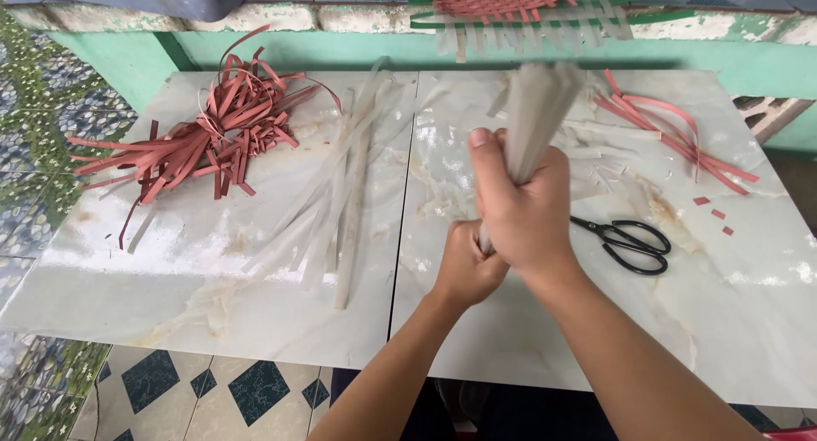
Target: The person gathers long white plastic strips into a bundle, aligns them, and cuts them to length using scissors.
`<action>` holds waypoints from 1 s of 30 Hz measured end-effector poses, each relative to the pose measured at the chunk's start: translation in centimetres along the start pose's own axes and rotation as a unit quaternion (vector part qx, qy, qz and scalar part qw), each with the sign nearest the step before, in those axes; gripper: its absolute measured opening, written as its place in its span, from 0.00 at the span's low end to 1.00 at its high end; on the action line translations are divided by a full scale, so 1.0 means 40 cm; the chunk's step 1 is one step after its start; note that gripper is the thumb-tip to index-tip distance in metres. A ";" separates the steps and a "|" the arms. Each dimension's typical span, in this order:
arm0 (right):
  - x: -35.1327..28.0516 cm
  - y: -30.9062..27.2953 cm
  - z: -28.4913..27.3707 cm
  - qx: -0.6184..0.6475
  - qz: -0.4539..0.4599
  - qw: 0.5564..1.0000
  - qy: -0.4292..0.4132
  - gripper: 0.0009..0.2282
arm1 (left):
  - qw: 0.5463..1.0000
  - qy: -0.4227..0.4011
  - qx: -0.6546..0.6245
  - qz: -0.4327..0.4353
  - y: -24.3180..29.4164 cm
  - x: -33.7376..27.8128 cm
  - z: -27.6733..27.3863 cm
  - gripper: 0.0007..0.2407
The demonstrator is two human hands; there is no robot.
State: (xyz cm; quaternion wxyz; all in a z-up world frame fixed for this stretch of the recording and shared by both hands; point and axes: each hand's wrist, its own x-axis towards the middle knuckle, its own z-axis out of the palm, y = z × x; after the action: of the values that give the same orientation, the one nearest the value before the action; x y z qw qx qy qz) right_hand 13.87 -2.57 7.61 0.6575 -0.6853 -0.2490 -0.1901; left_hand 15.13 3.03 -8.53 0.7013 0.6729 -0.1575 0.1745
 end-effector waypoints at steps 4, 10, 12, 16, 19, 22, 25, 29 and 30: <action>0.013 -0.006 -0.010 0.013 0.005 1.000 -0.004 0.23 | 0.999 0.007 0.008 -0.041 0.047 -0.011 0.009 0.15; 0.015 -0.040 -0.005 -0.019 0.010 1.000 -0.001 0.24 | 0.999 0.024 -0.023 -0.005 0.059 -0.018 0.016 0.12; 0.022 -0.073 -0.005 -0.036 0.121 0.992 0.007 0.23 | 0.997 0.018 0.024 -0.064 0.078 -0.033 0.018 0.16; 0.030 -0.055 -0.006 -0.044 0.134 0.990 0.008 0.24 | 0.997 0.020 0.031 -0.069 0.008 -0.050 0.030 0.15; 0.031 -0.052 -0.005 -0.038 0.170 0.985 0.014 0.24 | 0.996 0.044 0.006 -0.080 -0.022 -0.057 0.041 0.15; 0.031 -0.052 -0.007 -0.038 0.191 0.981 -0.009 0.24 | 0.994 0.036 0.022 -0.100 -0.051 -0.067 0.042 0.17; 0.033 -0.045 -0.016 -0.002 0.217 0.976 0.001 0.23 | 0.992 0.038 0.012 -0.122 -0.051 -0.069 0.048 0.17; 0.034 -0.051 -0.031 0.017 0.210 0.978 0.006 0.22 | 0.986 0.024 0.020 -0.161 -0.023 -0.077 0.051 0.20; 0.033 -0.051 -0.035 0.032 0.207 0.978 0.012 0.22 | 0.986 0.033 0.016 -0.165 -0.023 -0.080 0.051 0.22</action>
State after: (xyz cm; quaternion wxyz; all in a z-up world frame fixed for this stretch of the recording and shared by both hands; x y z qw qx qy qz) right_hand 13.82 -3.81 10.14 0.7073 -0.6981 -0.0996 -0.0499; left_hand 12.72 0.87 -10.72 0.7148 0.6944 -0.0185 0.0814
